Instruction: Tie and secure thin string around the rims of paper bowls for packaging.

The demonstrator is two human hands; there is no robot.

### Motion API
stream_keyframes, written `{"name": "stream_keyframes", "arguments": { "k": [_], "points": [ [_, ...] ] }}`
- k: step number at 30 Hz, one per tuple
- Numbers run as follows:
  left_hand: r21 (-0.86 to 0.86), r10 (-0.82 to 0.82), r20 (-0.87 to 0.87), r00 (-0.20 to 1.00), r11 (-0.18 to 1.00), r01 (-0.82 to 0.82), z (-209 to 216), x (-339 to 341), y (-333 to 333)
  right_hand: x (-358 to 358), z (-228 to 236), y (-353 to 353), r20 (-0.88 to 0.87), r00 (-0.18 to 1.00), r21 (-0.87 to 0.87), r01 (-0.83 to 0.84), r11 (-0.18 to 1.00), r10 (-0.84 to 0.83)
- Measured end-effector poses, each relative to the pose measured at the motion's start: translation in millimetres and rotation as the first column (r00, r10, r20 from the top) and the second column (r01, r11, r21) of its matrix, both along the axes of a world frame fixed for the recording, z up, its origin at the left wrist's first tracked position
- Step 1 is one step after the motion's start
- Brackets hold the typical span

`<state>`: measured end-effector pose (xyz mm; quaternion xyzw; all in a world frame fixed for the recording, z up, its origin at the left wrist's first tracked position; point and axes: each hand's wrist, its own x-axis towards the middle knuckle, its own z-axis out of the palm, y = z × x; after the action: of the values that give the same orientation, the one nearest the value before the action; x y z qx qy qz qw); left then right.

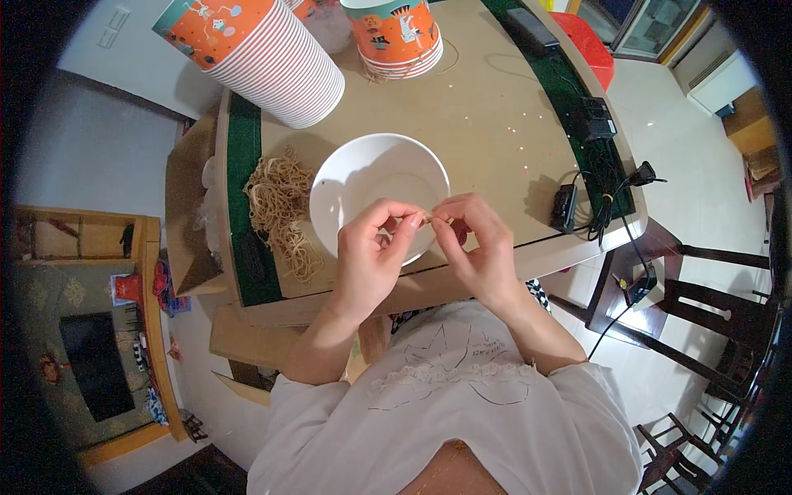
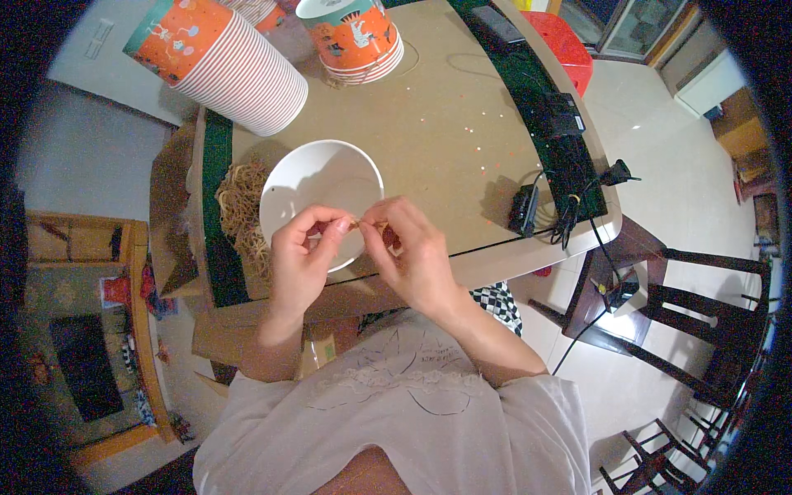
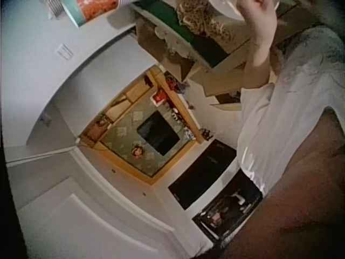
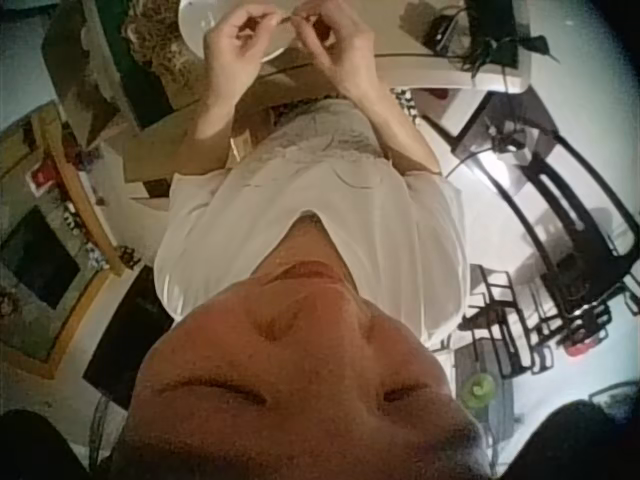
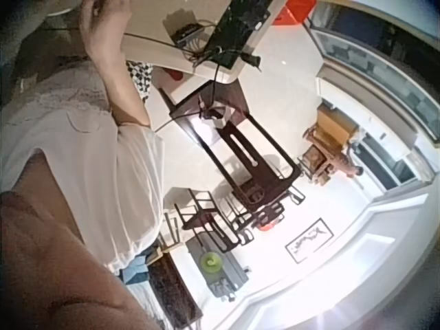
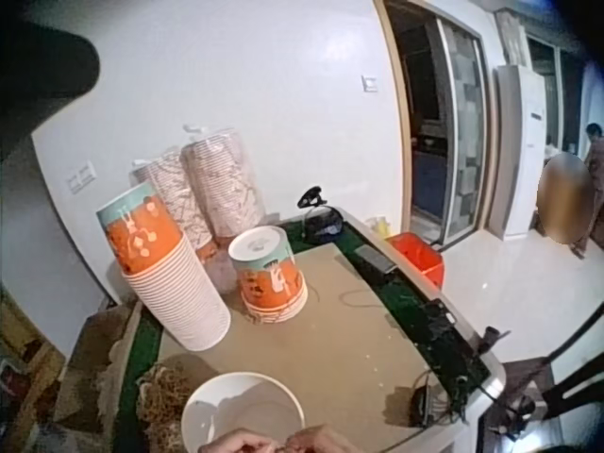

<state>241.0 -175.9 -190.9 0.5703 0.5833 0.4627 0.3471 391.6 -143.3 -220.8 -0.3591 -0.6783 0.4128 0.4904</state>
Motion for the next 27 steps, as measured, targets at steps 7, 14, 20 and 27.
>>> {"name": "stream_keyframes", "arguments": {
  "k": [7,14,20,27],
  "points": [
    [-0.025,0.036,-0.009,0.999,0.999,-0.036,5.1,4.1,-2.5,0.6,-1.6,-0.2,-0.020,1.000,-0.041,0.004,0.999,-0.005],
    [0.166,0.044,-0.205,0.978,0.986,-0.010,1.3,3.4,0.9,-0.5,-0.4,-0.3,0.007,1.000,0.005,0.010,1.000,-0.010],
    [0.232,0.102,-0.095,0.990,0.970,-0.077,-5.4,4.7,2.6,-0.9,1.0,-2.7,0.059,0.998,-0.018,0.004,1.000,-0.003],
    [0.320,0.185,-0.164,0.969,0.939,-0.125,-9.4,-0.4,3.7,2.9,3.1,-0.6,0.093,0.995,0.053,-0.030,0.998,0.025]
  ]
}}
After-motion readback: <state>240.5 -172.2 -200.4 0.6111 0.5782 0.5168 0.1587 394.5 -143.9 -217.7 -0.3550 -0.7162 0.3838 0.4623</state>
